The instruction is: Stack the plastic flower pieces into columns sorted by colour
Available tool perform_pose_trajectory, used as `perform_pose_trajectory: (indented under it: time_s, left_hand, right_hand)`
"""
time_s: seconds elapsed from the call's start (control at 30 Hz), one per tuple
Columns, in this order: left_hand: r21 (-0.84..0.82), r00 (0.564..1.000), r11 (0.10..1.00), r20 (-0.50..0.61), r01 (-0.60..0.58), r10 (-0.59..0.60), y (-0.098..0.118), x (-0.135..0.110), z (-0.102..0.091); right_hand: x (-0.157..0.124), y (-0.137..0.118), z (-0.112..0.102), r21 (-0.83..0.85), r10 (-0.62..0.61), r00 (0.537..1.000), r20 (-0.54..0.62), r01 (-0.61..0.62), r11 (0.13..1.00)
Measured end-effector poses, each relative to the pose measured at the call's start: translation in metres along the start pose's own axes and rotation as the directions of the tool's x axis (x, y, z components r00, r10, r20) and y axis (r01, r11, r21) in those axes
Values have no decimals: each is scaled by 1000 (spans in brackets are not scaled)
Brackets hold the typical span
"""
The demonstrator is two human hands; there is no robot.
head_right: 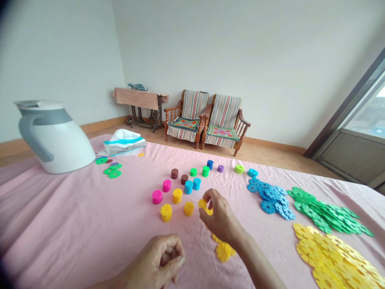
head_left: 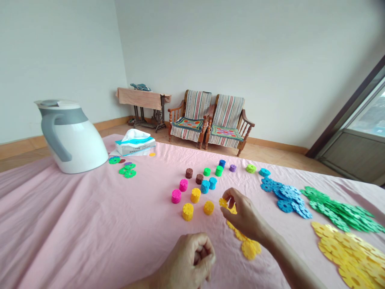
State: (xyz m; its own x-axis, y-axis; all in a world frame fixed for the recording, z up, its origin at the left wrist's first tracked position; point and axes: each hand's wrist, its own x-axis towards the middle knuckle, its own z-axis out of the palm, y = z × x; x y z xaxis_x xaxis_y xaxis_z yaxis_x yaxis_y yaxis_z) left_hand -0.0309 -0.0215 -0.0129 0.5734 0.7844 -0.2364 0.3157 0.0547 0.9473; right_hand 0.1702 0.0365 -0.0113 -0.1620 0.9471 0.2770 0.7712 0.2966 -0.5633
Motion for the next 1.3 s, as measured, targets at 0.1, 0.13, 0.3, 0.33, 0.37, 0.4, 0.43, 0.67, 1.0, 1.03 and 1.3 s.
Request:
perform_pose_trajectory:
  time_s: [0.1, 0.13, 0.3, 0.33, 0.37, 0.4, 0.43, 0.67, 1.0, 1.03, 1.3]
  left_hand:
    - [-9, 1000, 1000, 30, 4, -4, 0, 0, -1]
    - [-10, 1000, 1000, 31, 5, -5, 1, 0, -1]
    - [-11, 1000, 1000, 26, 7, -7, 1, 0, -2]
    - [-17, 999, 1000, 33, 12, -11, 1, 0, -2]
    - [-22, 999, 1000, 37, 15, -14, 1, 0, -2]
    - [-27, 999, 999, 39, 17, -16, 1, 0, -3]
    - [-30, 999, 999, 39, 16, -15, 1, 1, -3]
    - [-17, 1000, 1000, 24, 4, -3, 1, 0, -1]
    - [-16, 1000, 1000, 16, 9, -9, 0, 0, -2]
    - [-13, 1000, 1000, 2, 7, -7, 0, -1, -1]
    - [-18, 1000, 1000, -22, 5, -6, -1, -2, 3]
  right_hand:
    - [2, -13, 13, 73, 17, 998, -56, -13, 997]
    - [2, -17, 16, 86, 21, 998, -67, -16, 996]
    - [2, -24, 28, 95, 17, 997, -74, -10, 995]
    - [2, -23, 29, 92, 8, 998, -67, -2, 996]
    - [2, -23, 30, 90, 1, 998, -62, 5, 996]
    - [2, -23, 31, 86, -5, 998, -60, 10, 996]
    - [2, -22, 31, 82, -8, 998, -59, 13, 997]
    - [2, -21, 31, 60, -26, 999, -44, 29, 998]
    - [4, -18, 16, 33, -23, 996, -80, 26, 999]
    - [6, -15, 9, 20, -13, 996, -93, 15, 1000]
    - [-3, 39, -39, -242, 120, 981, 151, -81, 967]
